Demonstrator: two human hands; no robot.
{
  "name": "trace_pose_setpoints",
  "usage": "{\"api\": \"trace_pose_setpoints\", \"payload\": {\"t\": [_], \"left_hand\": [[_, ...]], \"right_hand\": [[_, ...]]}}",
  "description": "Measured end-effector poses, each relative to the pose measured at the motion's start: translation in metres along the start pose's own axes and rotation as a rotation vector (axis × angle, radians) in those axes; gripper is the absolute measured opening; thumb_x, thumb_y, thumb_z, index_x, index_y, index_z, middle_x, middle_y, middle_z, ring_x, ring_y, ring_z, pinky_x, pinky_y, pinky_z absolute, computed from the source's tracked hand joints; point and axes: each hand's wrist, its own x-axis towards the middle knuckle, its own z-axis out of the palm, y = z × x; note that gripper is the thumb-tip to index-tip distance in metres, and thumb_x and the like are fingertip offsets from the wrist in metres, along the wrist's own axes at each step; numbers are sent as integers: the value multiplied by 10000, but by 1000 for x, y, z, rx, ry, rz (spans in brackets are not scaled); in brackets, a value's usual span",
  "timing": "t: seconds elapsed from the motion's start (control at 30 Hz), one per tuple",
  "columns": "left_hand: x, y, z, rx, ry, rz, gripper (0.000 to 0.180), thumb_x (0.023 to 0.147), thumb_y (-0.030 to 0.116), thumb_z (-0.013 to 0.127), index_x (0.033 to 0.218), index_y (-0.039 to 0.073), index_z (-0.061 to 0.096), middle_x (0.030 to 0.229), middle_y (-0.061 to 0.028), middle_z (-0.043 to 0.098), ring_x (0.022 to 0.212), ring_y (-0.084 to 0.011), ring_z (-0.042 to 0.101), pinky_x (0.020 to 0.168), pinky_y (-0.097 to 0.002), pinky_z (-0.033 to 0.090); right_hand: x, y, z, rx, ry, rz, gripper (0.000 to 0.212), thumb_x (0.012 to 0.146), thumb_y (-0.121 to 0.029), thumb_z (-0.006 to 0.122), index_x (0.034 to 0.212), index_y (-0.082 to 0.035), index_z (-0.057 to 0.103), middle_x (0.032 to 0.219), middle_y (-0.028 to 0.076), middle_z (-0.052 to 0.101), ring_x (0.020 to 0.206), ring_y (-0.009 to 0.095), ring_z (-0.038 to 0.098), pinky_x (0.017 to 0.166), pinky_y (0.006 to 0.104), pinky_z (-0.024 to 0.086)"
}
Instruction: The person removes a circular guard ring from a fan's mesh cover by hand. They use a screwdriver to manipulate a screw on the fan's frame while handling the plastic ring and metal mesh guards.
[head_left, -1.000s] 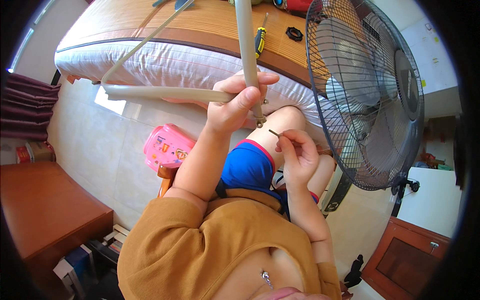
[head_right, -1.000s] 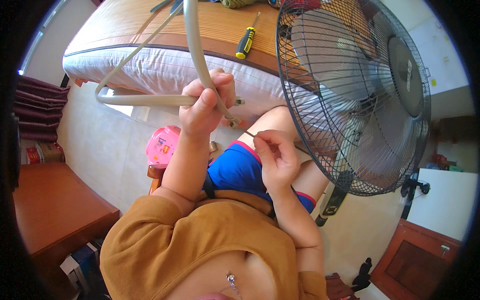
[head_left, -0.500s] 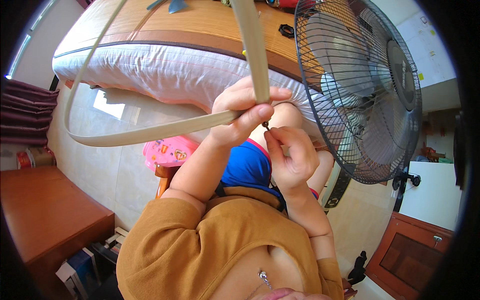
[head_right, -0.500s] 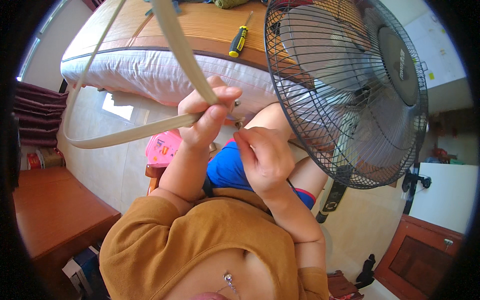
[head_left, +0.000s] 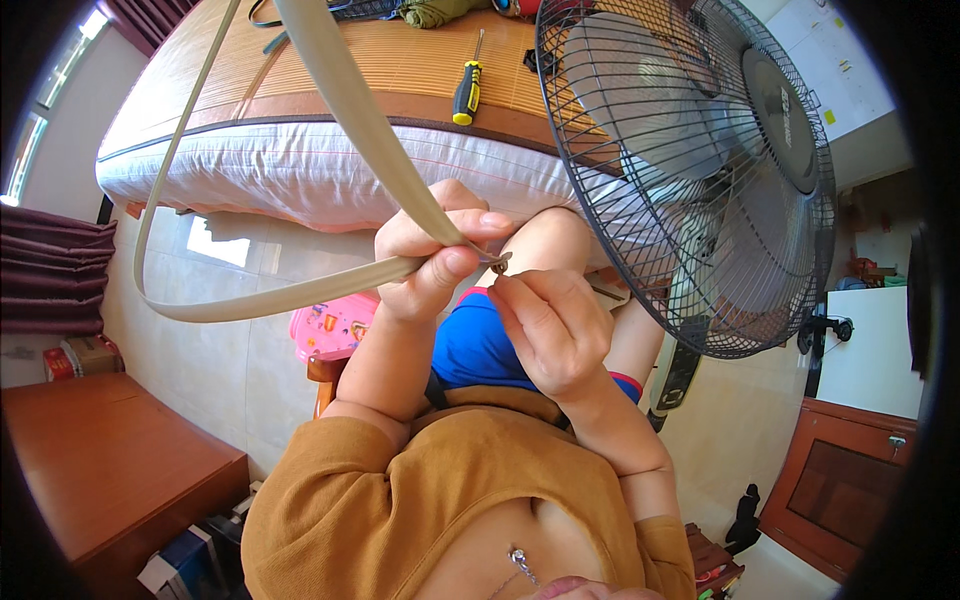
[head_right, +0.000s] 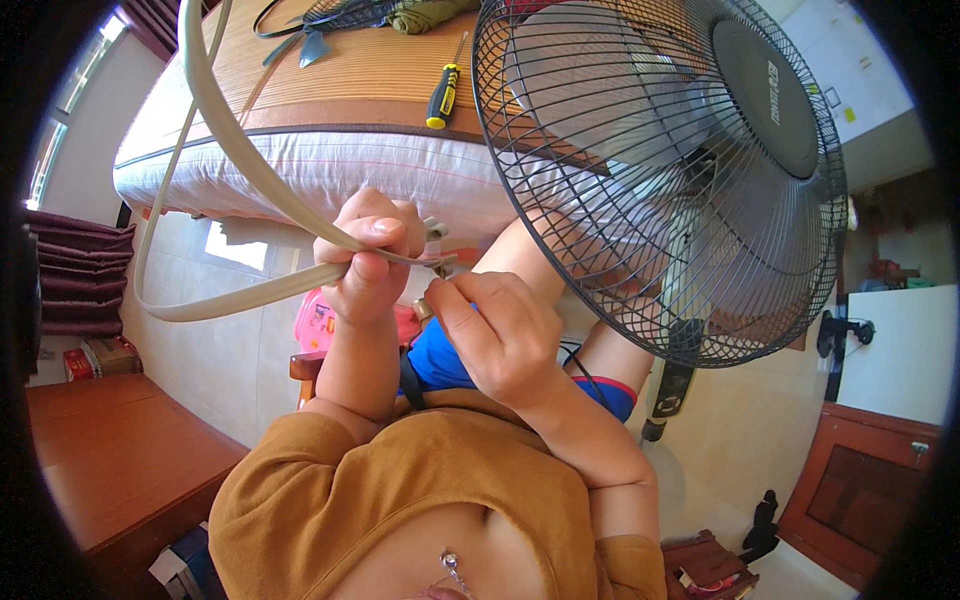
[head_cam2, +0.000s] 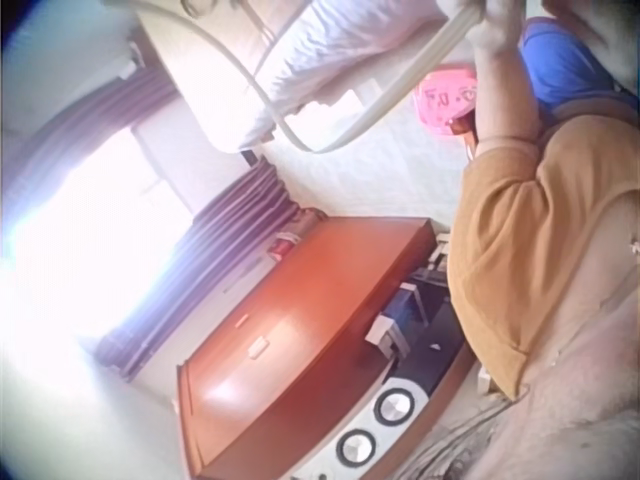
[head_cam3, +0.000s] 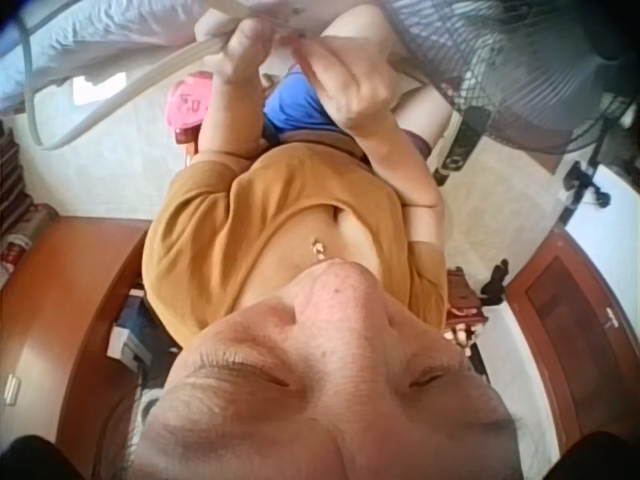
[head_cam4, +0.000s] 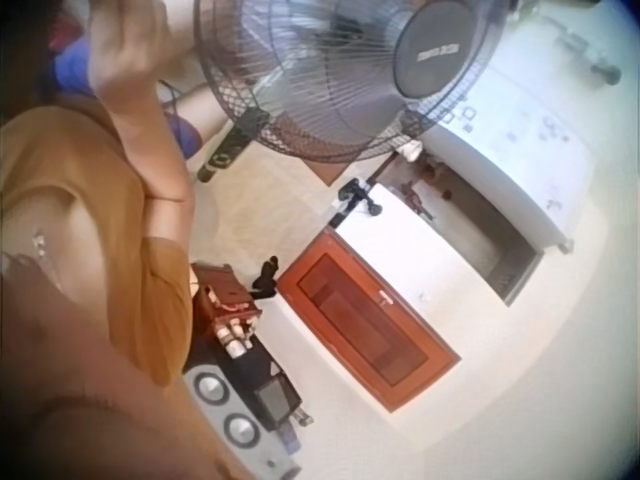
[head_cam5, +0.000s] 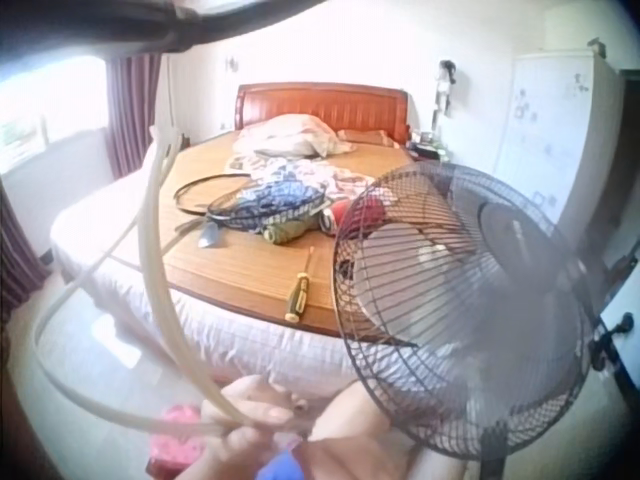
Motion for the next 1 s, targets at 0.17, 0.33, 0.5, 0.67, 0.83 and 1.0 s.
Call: {"api": "trace_pose_setpoints", "payload": {"t": [0.17,0.33,0.5,0.67,0.83,1.0], "left_hand": [[1,-1,0,21,16,-17,290,819,192,609,953,-64,635,784,-112,597,636,-140,505,552,-260,393],[4,3,1,206,-8,-115,334,859,243,561,981,-65,604,669,-44,453,590,-110,422,526,-235,355],[12,3,-3,306,4,-142,277,861,161,544,982,-79,610,784,-79,568,650,-115,485,587,-229,391],[9,-9,-7,252,148,-130,225,866,106,529,996,-55,616,895,-79,607,701,-87,481,628,-210,380],[6,-6,-15,0,294,-406,207,878,134,556,986,-30,621,867,-28,610,789,-77,525,696,-222,420],[6,-12,-13,51,324,-417,221,886,147,537,1021,-4,626,656,74,451,589,-13,361,513,-180,261]], "right_hand": [[2,3,4,46,-27,-35,213,660,-34,687,857,-3,610,768,84,586,614,225,573,542,301,472],[6,2,9,-45,-63,47,129,729,-87,685,800,-20,601,694,76,568,586,228,554,497,306,436],[7,6,21,-42,-75,112,129,710,-94,702,765,-29,605,678,80,560,572,239,540,499,318,436],[8,6,28,-15,-81,45,203,658,-41,731,839,-17,641,729,82,587,624,224,575,555,306,472],[5,5,36,107,-104,257,244,643,10,729,873,-13,649,782,94,608,671,225,599,593,299,490],[4,2,37,218,-111,438,238,653,12,723,877,-13,647,792,97,610,687,224,606,606,302,492]]}}
